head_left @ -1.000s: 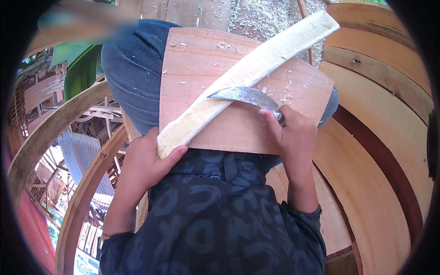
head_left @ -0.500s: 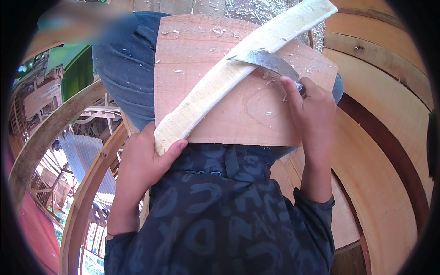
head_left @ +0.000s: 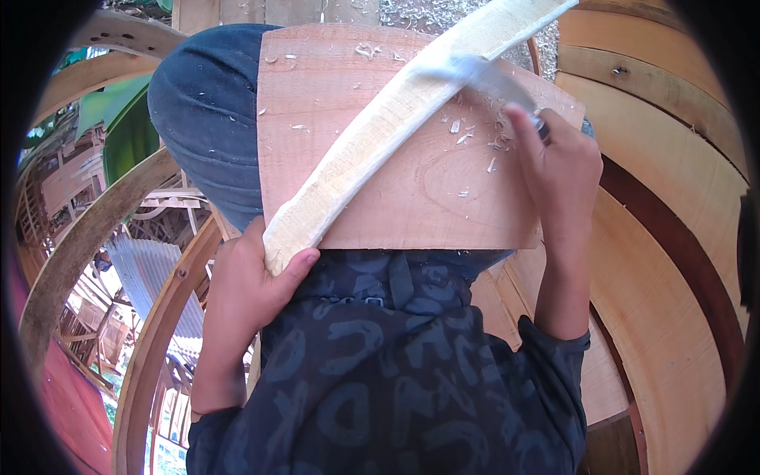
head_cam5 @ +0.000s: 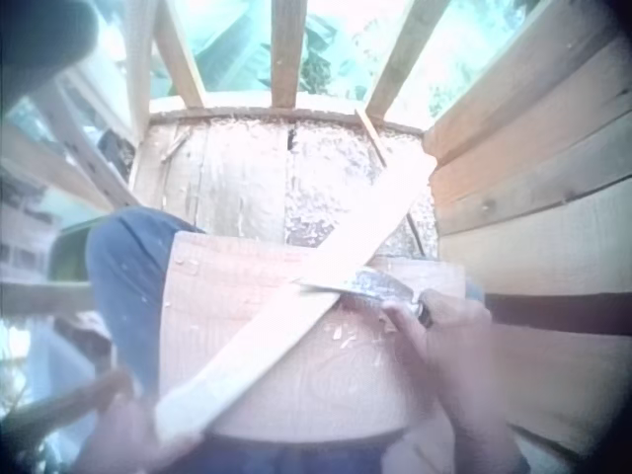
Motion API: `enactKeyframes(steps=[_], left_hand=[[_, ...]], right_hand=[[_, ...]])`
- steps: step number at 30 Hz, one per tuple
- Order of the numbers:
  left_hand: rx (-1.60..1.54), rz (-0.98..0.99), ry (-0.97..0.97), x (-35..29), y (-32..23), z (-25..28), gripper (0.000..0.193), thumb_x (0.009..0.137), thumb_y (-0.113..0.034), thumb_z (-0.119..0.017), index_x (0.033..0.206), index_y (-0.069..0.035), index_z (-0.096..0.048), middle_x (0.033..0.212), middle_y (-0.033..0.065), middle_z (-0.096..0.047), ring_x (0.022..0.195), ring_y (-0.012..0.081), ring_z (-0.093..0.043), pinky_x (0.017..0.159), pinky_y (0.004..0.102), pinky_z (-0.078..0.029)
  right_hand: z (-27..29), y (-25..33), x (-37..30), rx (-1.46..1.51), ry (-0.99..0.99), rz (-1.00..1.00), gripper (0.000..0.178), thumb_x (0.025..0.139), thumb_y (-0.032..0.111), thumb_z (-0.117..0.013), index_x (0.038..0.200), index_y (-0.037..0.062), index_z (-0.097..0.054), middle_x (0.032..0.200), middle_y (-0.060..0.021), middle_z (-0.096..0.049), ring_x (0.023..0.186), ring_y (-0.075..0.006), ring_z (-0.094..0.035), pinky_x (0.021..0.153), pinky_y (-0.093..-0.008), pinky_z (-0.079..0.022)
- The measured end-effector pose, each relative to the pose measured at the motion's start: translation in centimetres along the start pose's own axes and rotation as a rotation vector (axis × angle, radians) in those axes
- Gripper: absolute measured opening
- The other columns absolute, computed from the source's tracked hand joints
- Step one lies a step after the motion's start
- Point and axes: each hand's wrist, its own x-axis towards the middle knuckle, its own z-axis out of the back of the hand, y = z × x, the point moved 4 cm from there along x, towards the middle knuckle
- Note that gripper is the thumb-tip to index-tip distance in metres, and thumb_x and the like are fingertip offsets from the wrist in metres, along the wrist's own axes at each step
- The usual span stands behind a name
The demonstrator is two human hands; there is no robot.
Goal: The person is sitting on a wooden platform and using a curved knife to shave and shape a long, thin piece of wood. They hold the wood on their lap and repeatedly scrape the surface with the blade, removing thin shavings.
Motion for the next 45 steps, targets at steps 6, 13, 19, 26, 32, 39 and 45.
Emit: enactKeyframes(steps=[6,13,19,26,32,39,45], left_hand=[[-0.042,-0.009,0.013,0.4,-0.3,0.1,0.062,0.080,-0.049,-0.070,0.107,0.006,-0.063,0.084,0.0280,-0.068,0.084,0.0446,-0.067,0.077,0.0458,-0.052],[-0.008,0.027,0.059,0.7,-0.3,0.2,0.061,0.080,-0.048,-0.070,0.107,0.006,-0.063,0.085,0.0273,-0.069,0.084,0.0435,-0.068,0.076,0.0454,-0.053],[-0.055,0.025,0.014,0.1,0.2,-0.1,0.059,0.080,-0.046,-0.070,0.109,0.004,-0.064,0.085,0.0270,-0.069,0.084,0.0421,-0.069,0.075,0.0448,-0.053],[-0.061,0.054,0.008,0.6,-0.8,0.5,0.059,0.078,-0.046,-0.073,0.105,0.005,-0.063,0.080,0.0248,-0.068,0.076,0.0407,-0.069,0.069,0.0420,-0.053],[0.144,-0.023,-0.123,-0.3,-2.0,1.9,0.054,0.075,-0.043,-0.078,0.096,0.004,-0.062,0.073,0.0226,-0.066,0.071,0.0369,-0.069,0.064,0.0410,-0.050],[0.132,-0.051,-0.080,-0.1,-4.5,0.9,0.059,0.077,-0.048,-0.076,0.101,0.005,-0.061,0.079,0.0275,-0.066,0.077,0.0435,-0.068,0.067,0.0451,-0.052],[0.215,-0.077,-0.087,-0.2,-4.4,0.4,0.061,0.081,-0.049,-0.072,0.103,0.006,-0.059,0.079,0.0279,-0.066,0.077,0.0449,-0.067,0.067,0.0465,-0.053]], right_hand=[[-0.2,3.4,-1.9,0.032,0.011,0.200,0.065,0.083,0.064,-0.064,0.059,0.0047,-0.055,0.050,-0.0116,-0.053,0.046,-0.0309,-0.057,0.044,-0.0381,-0.044],[0.3,0.0,-0.6,0.040,0.074,-0.022,0.064,0.085,0.064,-0.061,0.065,0.0032,-0.061,0.059,-0.0163,-0.060,0.056,-0.0333,-0.063,0.054,-0.0402,-0.049],[0.5,-7.1,2.4,0.146,0.145,-0.532,0.070,0.090,0.064,-0.055,0.068,-0.0010,-0.064,0.054,-0.0171,-0.056,0.053,-0.0329,-0.060,0.052,-0.0419,-0.045],[0.3,-1.0,0.4,0.116,0.132,-0.080,0.070,0.086,0.067,-0.057,0.063,0.0012,-0.064,0.057,-0.0195,-0.059,0.059,-0.0372,-0.064,0.056,-0.0438,-0.050],[1.3,-6.1,1.2,0.285,0.164,-0.470,0.066,0.085,0.064,-0.061,0.063,0.0015,-0.064,0.056,-0.0181,-0.058,0.056,-0.0341,-0.063,0.052,-0.0421,-0.049],[0.0,1.2,-3.5,0.271,0.166,0.090,0.065,0.084,0.064,-0.061,0.060,0.0040,-0.065,0.052,-0.0139,-0.058,0.047,-0.0301,-0.061,0.046,-0.0386,-0.048],[-0.6,0.0,-2.8,0.200,0.163,0.065,0.066,0.081,0.068,-0.060,0.061,0.0052,-0.065,0.052,-0.0138,-0.058,0.049,-0.0289,-0.062,0.046,-0.0380,-0.048]])
